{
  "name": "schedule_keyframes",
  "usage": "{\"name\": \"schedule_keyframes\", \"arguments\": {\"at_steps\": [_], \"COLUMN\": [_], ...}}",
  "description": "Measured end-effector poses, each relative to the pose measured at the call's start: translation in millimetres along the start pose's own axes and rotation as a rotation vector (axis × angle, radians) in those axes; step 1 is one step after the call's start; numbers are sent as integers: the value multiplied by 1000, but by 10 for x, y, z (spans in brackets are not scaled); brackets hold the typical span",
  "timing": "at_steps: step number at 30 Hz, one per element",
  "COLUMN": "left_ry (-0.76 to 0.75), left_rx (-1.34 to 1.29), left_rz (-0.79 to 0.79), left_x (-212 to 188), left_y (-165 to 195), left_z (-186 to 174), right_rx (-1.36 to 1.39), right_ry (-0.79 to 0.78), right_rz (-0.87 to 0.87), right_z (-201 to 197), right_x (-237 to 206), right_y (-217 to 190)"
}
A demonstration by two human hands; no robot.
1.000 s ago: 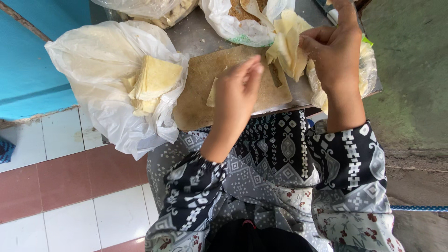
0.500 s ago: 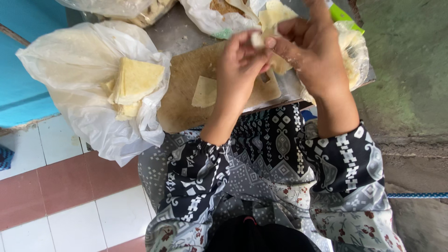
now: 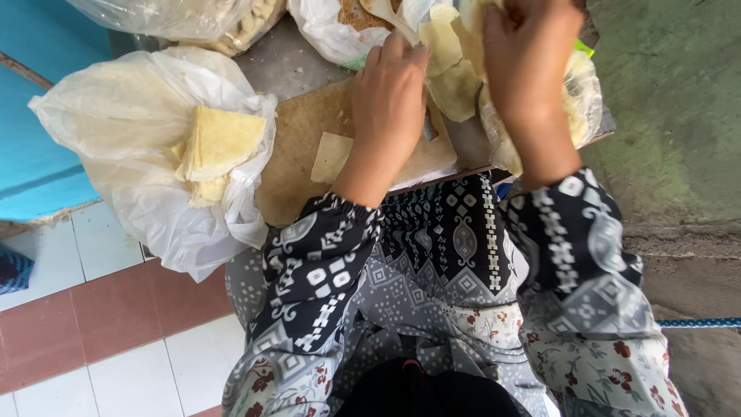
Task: The person sits at a low table and folds thin pastry wrappers one at a time. They take a wrapper, add a scoop of brown filling from a plastic bag using a spoon, then fold and press the wrapper into a filled triangular parcel, setting finished parcels aside.
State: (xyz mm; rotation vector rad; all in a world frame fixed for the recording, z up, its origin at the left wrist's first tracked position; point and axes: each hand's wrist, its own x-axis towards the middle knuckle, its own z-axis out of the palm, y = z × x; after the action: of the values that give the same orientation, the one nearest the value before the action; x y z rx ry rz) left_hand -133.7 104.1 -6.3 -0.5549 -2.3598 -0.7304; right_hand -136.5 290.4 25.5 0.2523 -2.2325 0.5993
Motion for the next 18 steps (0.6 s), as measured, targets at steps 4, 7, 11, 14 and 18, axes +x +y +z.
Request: {"name": "schedule_keyframes", "arguments": {"at_steps": [4, 7, 11, 14, 18], "left_ry": [-79, -128, -130, -47, -21], "left_rx": [-78, -487, -1000, -1013, -1004], "left_rz": [-148, -264, -518, -497, -486], "left_x": [76, 51, -52, -175, -417], "left_y": [-95, -213, -265, -184, -75], "left_z": [226, 189, -32, -231, -507], "right_rx": [-10, -22, 64, 508, 971], "right_ry": [37, -39, -70, -217, -321], "right_rz": [-50, -74, -273, -28, 429], "right_z": [115, 58, -75, -127, -22], "right_x": [4, 18, -91, -258, -354], "right_y": [50, -13, -248, -504, -770]}}
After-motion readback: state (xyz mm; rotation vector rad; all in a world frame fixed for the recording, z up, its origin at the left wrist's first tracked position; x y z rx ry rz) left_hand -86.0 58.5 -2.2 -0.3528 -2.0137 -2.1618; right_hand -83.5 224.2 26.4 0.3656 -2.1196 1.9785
